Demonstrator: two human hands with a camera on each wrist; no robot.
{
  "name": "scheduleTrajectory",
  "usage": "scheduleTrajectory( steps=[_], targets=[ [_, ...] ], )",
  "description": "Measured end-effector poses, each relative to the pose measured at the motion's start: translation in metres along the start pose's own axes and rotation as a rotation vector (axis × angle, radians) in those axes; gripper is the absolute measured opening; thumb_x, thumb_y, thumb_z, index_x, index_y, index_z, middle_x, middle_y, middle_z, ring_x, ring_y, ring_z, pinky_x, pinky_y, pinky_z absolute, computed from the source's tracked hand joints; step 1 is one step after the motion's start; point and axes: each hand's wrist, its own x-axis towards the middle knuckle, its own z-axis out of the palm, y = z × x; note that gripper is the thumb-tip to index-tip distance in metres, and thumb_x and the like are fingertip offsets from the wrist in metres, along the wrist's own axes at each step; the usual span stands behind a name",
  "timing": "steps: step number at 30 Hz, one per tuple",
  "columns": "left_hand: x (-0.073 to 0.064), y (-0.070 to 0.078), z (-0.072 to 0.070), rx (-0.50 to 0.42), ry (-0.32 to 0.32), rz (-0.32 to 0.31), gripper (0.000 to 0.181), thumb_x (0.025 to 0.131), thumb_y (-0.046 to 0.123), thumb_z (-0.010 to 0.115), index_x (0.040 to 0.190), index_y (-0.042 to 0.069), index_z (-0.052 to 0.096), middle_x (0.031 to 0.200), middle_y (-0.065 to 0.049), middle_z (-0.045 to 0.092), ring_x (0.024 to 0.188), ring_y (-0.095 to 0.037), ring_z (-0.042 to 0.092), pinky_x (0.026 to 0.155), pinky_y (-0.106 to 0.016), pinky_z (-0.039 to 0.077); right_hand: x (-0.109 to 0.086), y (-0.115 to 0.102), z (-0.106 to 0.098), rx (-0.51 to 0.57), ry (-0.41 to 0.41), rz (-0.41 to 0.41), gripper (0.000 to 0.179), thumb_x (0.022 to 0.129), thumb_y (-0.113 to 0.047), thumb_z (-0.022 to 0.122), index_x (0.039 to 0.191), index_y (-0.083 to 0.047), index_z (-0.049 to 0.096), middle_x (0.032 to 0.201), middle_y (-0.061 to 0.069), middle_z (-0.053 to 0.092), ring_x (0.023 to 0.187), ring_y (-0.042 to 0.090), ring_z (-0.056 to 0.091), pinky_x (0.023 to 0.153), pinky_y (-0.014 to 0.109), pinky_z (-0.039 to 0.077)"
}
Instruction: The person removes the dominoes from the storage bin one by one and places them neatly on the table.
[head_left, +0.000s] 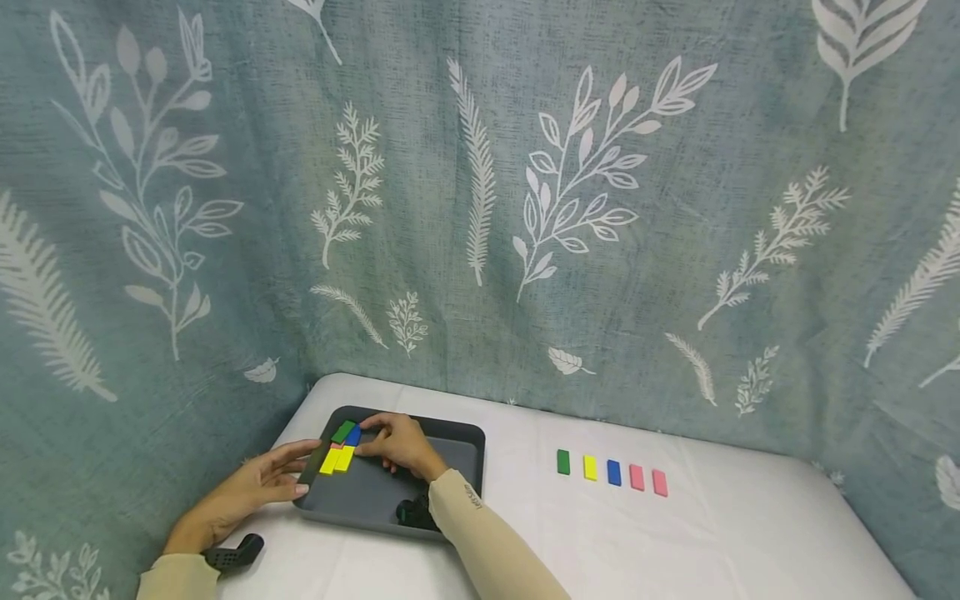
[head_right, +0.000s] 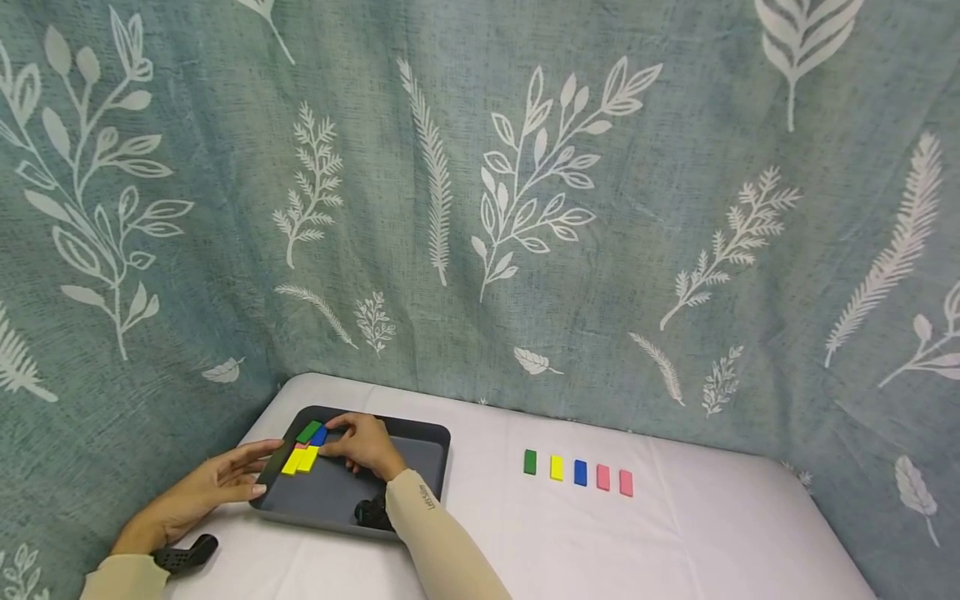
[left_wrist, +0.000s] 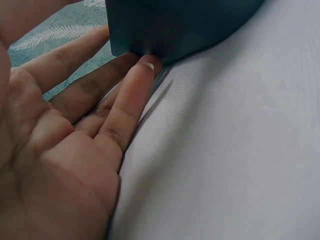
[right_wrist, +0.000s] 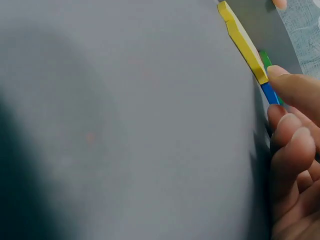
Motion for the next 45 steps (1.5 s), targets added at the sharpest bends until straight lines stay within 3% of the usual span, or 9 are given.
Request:
scheduleTrajectory(
  steps=[5,12,26,34,45],
  targets=[
    [0.001,-0.002,-0.002,-0.002,0.006,-0.007,0.068,0.088,0.018,0.069,0.147,0.022,0.035,0.147,-0.012,0.035,0.134,-0.034,0.028,0.1,-0.054,0.033,0.001,0.002,0.002,-0.035,0.007,-0.04,0.046,0.078,-0.021,0.08,0.121,-0.017,0.065,0.062,0.004,0.062,0.038,0.014,0.047,0.034,0.029,0.045],
    [-0.001,0.001,-0.004,-0.002,-0.002,0.008,0.067,0.088,0.018,0.068,0.147,0.022,0.035,0.147,-0.012,0.036,0.134,-0.035,0.029,0.101,-0.055,0.033,0.004,0.003,0.005,-0.071,0.049,-0.055,0.037,0.075,-0.021,0.082,0.109,-0.015,0.069,0.057,0.001,0.061,0.036,0.014,0.047,0.034,0.031,0.045],
    [-0.001,0.002,-0.002,0.002,0.002,0.016,0.068,0.088,0.018,0.069,0.147,0.019,0.035,0.147,-0.013,0.036,0.134,-0.035,0.029,0.101,-0.056,0.033,0.007,-0.002,0.011,-0.137,0.11,0.0,0.032,0.077,-0.02,0.08,0.106,-0.012,0.069,0.056,0.0,0.06,0.033,0.012,0.046,0.031,0.028,0.042],
    [-0.003,0.002,-0.003,0.01,0.004,0.024,0.067,0.088,0.018,0.069,0.146,0.019,0.036,0.147,-0.013,0.036,0.134,-0.036,0.028,0.101,-0.057,0.032,0.006,-0.005,0.012,-0.194,0.081,-0.018,0.044,0.071,-0.03,0.085,0.109,-0.016,0.069,0.053,-0.001,0.057,0.033,0.013,0.044,0.031,0.028,0.042],
    [0.0,0.0,-0.002,0.009,0.011,0.017,0.069,0.086,0.019,0.071,0.146,0.02,0.036,0.146,-0.013,0.037,0.133,-0.035,0.031,0.101,-0.055,0.033,0.01,-0.001,0.013,-0.242,0.11,-0.017,0.04,0.077,-0.027,0.08,0.112,-0.013,0.068,0.051,-0.001,0.056,0.031,0.013,0.046,0.031,0.028,0.042]
  ],
)
